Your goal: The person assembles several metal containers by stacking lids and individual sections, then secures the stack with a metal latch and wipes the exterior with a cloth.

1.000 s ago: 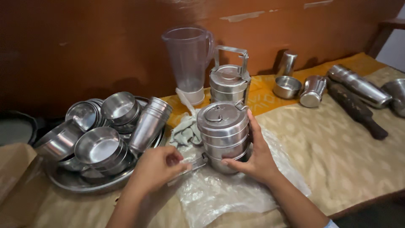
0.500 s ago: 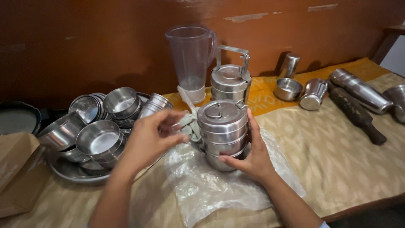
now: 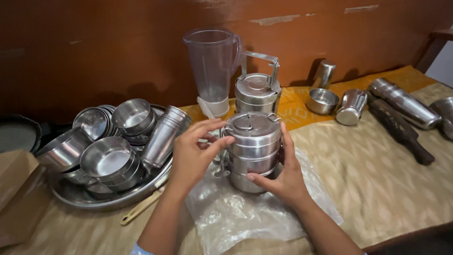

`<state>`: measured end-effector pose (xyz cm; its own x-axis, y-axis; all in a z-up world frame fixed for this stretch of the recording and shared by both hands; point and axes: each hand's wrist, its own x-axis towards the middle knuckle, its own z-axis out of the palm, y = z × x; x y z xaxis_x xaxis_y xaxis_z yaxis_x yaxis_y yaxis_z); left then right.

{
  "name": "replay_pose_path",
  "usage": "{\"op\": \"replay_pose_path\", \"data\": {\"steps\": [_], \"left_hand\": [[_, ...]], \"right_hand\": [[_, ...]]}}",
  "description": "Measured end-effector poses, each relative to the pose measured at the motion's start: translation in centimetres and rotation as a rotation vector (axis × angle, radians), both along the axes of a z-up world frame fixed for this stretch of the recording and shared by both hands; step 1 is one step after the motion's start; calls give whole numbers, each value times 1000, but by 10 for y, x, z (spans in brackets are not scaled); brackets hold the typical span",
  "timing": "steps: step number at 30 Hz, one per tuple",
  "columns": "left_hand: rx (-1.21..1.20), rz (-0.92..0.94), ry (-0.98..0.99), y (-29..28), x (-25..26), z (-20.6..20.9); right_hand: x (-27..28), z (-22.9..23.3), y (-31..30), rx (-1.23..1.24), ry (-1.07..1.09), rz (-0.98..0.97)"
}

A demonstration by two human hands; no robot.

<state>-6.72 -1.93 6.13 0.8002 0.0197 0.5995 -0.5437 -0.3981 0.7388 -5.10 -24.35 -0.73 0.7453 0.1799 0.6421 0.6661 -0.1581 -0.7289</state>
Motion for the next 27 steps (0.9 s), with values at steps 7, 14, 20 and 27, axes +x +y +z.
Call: {"op": "replay_pose_path", "data": {"steps": [7, 14, 20, 27], "left_hand": [[20, 23, 295, 20, 3, -36], [310, 52, -37, 16, -21, -54], [410, 62, 38, 14, -31, -62], [460, 17, 111, 17, -39, -83]], "right_hand": [[15, -13, -3, 188, 115, 15], [19, -14, -4, 214, 169, -37], [18, -8, -1, 194, 236, -30], [10, -4, 5, 86, 78, -58]]}}
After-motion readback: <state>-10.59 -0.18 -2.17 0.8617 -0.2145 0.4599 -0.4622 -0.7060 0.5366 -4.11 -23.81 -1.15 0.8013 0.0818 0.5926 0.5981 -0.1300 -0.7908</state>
